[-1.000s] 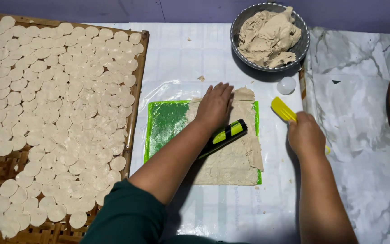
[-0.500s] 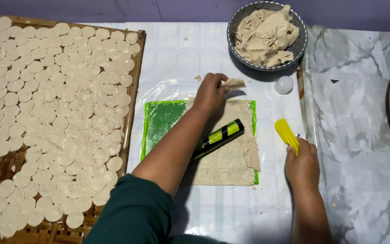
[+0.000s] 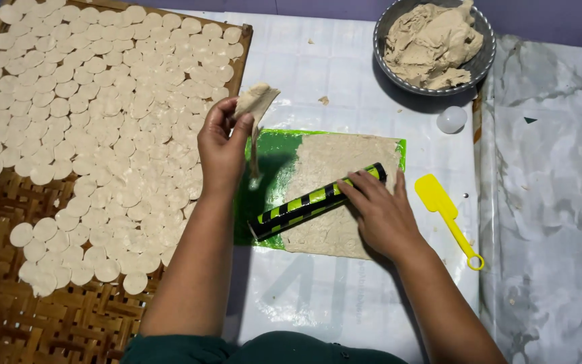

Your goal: Flattening dough using a rolling pin and scraping edges with a spatula on a preparation table.

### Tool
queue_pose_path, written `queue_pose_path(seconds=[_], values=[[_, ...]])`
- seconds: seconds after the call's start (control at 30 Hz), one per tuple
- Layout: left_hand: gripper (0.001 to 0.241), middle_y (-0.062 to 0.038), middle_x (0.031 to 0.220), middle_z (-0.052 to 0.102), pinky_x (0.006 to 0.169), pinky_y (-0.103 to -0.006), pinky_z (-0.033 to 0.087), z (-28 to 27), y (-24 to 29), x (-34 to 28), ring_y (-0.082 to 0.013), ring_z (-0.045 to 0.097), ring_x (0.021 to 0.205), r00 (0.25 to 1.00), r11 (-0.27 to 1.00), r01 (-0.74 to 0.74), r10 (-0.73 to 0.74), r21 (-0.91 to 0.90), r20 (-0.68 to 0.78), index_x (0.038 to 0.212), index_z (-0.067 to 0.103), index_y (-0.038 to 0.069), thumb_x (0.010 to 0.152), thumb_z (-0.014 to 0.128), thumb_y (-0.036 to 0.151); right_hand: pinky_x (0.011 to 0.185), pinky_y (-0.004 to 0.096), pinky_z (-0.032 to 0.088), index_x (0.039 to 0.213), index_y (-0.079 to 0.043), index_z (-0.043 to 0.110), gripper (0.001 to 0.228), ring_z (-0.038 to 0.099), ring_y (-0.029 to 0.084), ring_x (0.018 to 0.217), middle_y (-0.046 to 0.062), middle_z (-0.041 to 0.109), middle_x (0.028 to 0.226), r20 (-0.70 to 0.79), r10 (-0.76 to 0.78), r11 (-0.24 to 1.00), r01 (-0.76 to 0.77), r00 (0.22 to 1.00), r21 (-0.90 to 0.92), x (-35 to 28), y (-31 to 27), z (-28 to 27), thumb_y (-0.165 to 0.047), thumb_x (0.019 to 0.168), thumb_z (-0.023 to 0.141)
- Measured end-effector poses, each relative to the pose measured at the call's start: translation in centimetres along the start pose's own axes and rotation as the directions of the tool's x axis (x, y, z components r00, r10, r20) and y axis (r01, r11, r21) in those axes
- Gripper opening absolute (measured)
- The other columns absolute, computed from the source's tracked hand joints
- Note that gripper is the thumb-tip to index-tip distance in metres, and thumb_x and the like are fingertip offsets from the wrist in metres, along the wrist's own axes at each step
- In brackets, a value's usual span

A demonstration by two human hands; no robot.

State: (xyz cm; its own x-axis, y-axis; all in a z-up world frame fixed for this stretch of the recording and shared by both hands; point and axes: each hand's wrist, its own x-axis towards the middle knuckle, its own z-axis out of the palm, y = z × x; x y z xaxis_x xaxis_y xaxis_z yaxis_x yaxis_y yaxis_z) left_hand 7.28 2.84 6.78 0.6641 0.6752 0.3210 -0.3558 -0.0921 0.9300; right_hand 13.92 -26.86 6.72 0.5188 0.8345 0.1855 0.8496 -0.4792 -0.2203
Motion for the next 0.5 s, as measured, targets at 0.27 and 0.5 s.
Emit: queue_pose_path(seconds=[0.27,0.5], values=[[0.033,-0.01,0.115,0.071,0.089,-0.0262,0.057,-2.9,-0.1,-6.5,-0.0129,0.067,0.102,0.97,0.971,0.228,-0.22,0.077,-0.099,0.131,0.063,-0.002,0.1,0.067,0.007,0.116,0.054,0.028,0.122,-0.013,0.063,0.05,0.055,0.029,0.122,0.009,0.06,0.121,0.361,0.056,0.995,-0.022,0.931,-0.099,2.5,-0.8,-1.7,-0.015,0.074,0.078],[0.034,-0.012,0.11,0.074,0.083,-0.0267,0.056,-0.5,-4.6,-10.9,-0.0167,0.07,0.096,0.904,0.857,0.428,-0.402,0.287,-0.148,0.126,0.066,0.0,0.095,0.069,0.015,0.088,0.048,0.051,0.119,-0.008,0.064,0.048,0.063,0.036,0.111,0.014,0.064,0.12,0.108,0.521,0.854,-0.519,0.847,-0.044,-4.8,4.0,-6.4,-0.023,0.076,0.081]])
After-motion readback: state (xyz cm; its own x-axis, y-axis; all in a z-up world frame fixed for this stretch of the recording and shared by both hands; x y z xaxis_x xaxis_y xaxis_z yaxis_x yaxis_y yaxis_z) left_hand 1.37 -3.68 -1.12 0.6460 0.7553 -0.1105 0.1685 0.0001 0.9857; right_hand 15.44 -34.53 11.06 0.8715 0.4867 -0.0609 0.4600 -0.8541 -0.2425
